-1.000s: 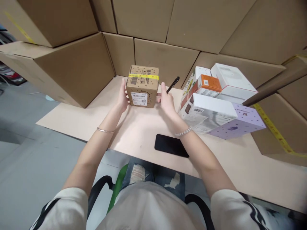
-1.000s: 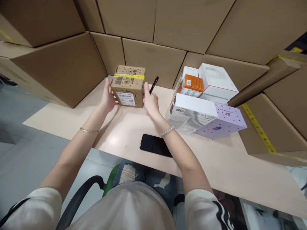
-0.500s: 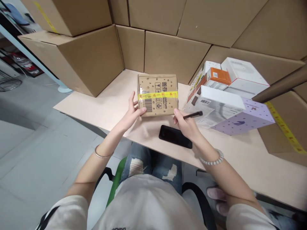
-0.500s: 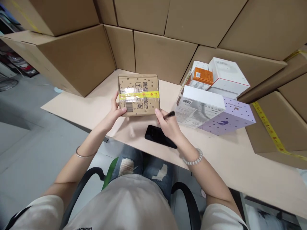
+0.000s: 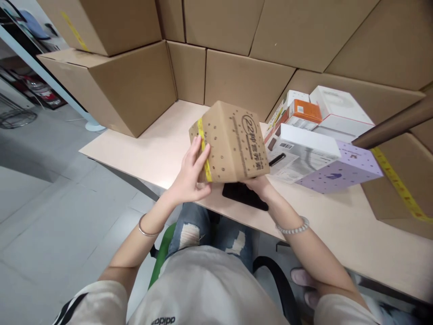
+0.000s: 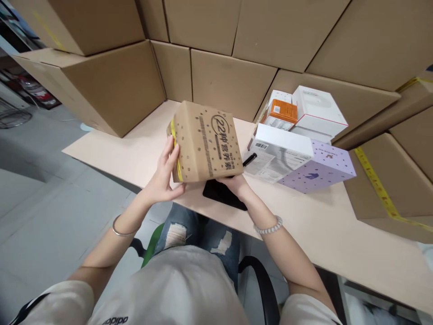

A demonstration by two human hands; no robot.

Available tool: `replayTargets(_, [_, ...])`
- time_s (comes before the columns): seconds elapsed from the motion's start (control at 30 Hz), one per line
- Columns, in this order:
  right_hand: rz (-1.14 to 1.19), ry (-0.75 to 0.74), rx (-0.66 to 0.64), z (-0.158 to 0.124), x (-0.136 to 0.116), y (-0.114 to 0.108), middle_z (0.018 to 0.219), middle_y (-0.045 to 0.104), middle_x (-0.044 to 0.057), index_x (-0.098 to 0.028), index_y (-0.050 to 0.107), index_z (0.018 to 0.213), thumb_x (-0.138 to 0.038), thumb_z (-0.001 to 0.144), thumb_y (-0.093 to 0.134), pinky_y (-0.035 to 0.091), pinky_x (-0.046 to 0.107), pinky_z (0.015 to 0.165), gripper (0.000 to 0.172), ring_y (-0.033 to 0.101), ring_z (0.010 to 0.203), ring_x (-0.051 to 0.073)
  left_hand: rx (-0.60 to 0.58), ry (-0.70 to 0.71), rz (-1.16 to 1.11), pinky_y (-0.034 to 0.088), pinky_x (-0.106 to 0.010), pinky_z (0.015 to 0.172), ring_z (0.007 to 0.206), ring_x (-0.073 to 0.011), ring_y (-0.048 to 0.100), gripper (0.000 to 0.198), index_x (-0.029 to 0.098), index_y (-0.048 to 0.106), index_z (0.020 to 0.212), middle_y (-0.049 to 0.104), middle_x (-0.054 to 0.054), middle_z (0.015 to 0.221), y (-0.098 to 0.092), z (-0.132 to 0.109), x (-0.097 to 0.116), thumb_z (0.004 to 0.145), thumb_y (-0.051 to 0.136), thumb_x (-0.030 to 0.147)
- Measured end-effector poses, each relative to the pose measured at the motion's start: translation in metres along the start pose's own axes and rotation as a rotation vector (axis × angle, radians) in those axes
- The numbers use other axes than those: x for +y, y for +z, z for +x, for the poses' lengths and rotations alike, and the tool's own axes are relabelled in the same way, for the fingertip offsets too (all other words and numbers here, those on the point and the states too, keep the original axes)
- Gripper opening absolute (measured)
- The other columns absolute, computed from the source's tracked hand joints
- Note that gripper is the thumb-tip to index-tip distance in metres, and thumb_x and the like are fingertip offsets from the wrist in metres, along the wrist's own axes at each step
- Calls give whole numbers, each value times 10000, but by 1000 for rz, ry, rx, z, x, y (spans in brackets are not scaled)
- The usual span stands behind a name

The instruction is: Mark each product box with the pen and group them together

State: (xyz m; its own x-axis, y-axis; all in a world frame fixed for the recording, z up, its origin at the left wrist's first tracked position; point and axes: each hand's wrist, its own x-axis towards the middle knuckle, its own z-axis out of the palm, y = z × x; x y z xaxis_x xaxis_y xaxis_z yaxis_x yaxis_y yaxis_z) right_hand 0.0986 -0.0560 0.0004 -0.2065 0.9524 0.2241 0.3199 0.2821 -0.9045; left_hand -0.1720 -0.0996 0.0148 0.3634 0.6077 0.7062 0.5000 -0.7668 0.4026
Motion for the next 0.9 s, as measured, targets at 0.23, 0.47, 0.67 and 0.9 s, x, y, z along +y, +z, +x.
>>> replayTargets(0.23, [155,73,37,6,-7,2,1509,680,157,-278,550,1520,-623,937,613,640,493,1045,680,668,1392,283,64,38,43,91,-732,1364,1719,-489,62,1090,372,192,1750,156,-103,1855,10,14,33,845,746,621])
replayTargets(0.47, [-84,-15,226,-4,8,-9,1121,813,135,-193,721,1388,-539,897,657,637,513,945,605,743,1014,309,427,-344,-648,475,-546,1250,1537,-334,532,747,423,467,1492,556,-76,1609,27,10,-14,882,659,809])
replayTargets(0.67, [-368,-140,300,-21,-11,-5,784,716,26,-195,660,1521,-367,1028,445,583,365,743,564,570,648,187,514,-819,-988,527,-449,1183,1434,-284,617,576,347,558,1350,669,-41,1485,32,18,-29,854,788,528])
replayTargets(0.9, [-568,-479,338,-17,-7,1,640,658,-17,-213,788,1347,-188,1028,435,502,227,624,476,538,547,117,530,-1005,-1102,589,-327,923,1126,-227,676,387,258,706,1147,744,-39,1201,30,29,-27,779,685,373])
